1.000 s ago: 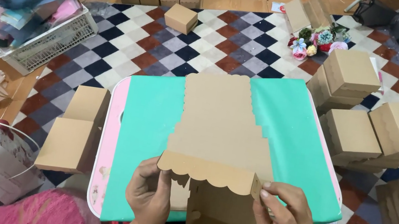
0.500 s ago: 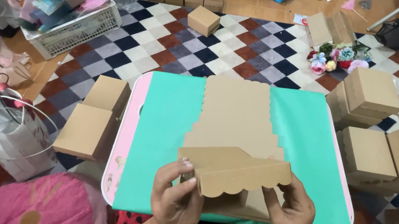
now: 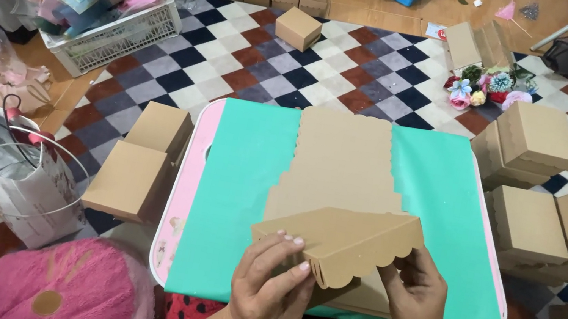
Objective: Assembling a cardboard box by folding it along pre-scored lines and securing the tabs.
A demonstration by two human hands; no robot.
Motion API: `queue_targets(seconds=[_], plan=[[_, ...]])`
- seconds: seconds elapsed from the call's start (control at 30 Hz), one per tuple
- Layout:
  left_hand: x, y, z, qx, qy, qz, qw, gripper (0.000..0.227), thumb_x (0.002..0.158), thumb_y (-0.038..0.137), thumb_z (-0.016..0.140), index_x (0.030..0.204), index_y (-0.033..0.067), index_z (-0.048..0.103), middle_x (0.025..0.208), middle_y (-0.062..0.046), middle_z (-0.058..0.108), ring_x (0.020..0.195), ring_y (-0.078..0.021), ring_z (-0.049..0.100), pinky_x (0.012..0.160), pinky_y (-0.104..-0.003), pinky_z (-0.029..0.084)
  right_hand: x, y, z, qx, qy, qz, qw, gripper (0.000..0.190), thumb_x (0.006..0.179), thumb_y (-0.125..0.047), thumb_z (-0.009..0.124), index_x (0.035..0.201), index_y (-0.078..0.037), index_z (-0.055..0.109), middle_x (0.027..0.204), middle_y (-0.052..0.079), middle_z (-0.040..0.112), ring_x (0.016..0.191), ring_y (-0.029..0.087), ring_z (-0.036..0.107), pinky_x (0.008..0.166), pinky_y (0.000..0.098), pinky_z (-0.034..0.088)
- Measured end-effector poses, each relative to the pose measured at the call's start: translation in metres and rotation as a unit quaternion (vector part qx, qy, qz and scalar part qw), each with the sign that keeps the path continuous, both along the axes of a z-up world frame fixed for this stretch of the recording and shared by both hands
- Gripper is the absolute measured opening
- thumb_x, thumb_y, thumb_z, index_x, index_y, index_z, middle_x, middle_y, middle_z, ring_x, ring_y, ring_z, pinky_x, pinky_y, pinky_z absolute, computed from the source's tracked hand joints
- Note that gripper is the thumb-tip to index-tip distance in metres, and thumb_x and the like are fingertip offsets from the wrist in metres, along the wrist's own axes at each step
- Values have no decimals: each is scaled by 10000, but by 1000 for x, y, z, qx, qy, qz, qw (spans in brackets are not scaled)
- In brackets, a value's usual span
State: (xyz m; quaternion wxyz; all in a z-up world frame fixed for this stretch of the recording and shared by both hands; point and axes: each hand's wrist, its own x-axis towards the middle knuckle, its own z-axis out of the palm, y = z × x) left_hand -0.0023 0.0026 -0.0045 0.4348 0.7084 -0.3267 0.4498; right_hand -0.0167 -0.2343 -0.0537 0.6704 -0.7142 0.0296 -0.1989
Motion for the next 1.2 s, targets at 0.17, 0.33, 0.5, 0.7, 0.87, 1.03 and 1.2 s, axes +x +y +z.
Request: queue_targets(seconds=[0.17, 0.33, 0.5, 0.7, 0.87, 1.03, 1.2], plan=[[3, 4, -5, -2, 2, -4, 1000, 265, 966, 36, 676, 1196, 97, 561, 1229, -200, 661, 1067, -377, 708, 1021, -560, 620, -5, 4, 10, -10, -28, -5, 1000, 538, 883, -40, 697, 1400, 31, 569, 1330, 132, 683, 1173, 253, 690, 1039, 390, 592], [12, 8, -26, -66, 81, -45, 994, 436, 960, -30, 684, 1336, 107, 510, 1383, -244, 627, 1173, -387, 705, 1005, -471, 609, -11, 16, 48, -261, -191, -17, 946, 635, 935, -25, 655, 1509, 63, 397, 1562, 254, 471, 1460, 348, 499, 1225, 438, 455], [16, -7, -49, -275, 274, -153, 909, 221, 952, 10, 669, 1159, -23, 600, 1314, -265, 641, 1325, -388, 618, 1150, -499, 525, -17, 15, 50, -427, -281, -58, 857, 673, 980, -144, 701, 1552, -14, 372, 1600, 242, 429, 1511, 467, 452, 1254, 562, 466], [21, -8, -61, -401, 436, -203, 780, 107, 972, 144, 637, 966, 50, 587, 1356, -318, 664, 1288, -322, 659, 994, -392, 577, -17, 17, 48, -503, -316, -66, 802, 597, 996, -206, 701, 1496, -35, 421, 1556, 252, 461, 1471, 480, 466, 1238, 622, 464], [19, -10, -66, -454, 461, -226, 728, 275, 951, 154, 672, 1169, 125, 507, 1244, -326, 739, 1196, -359, 715, 864, -400, 587, -13, 16, 49, -514, -317, -73, 794, 553, 991, -227, 698, 1455, -41, 461, 1533, 239, 489, 1447, 468, 492, 1215, 647, 476], [15, -13, -68, -308, 374, -270, 832, 723, 986, 18, 617, 1580, 120, 217, 1218, -240, 699, 1113, -272, 688, 946, -362, 574, -2, 10, 54, -498, -296, -70, 812, 675, 979, -204, 736, 1516, 19, 393, 1567, 273, 449, 1468, 515, 472, 1245, 630, 445], [9, -11, -44, -146, 479, -162, 851, 717, 913, 157, 741, 1554, 145, 419, 653, -7, 490, 494, -51, 495, 476, -203, 393, 7, 8, 57, -487, -281, -33, 826, 756, 995, -185, 726, 1600, -24, 302, 1660, 287, 313, 1497, 464, 481, 1223, 562, 468]])
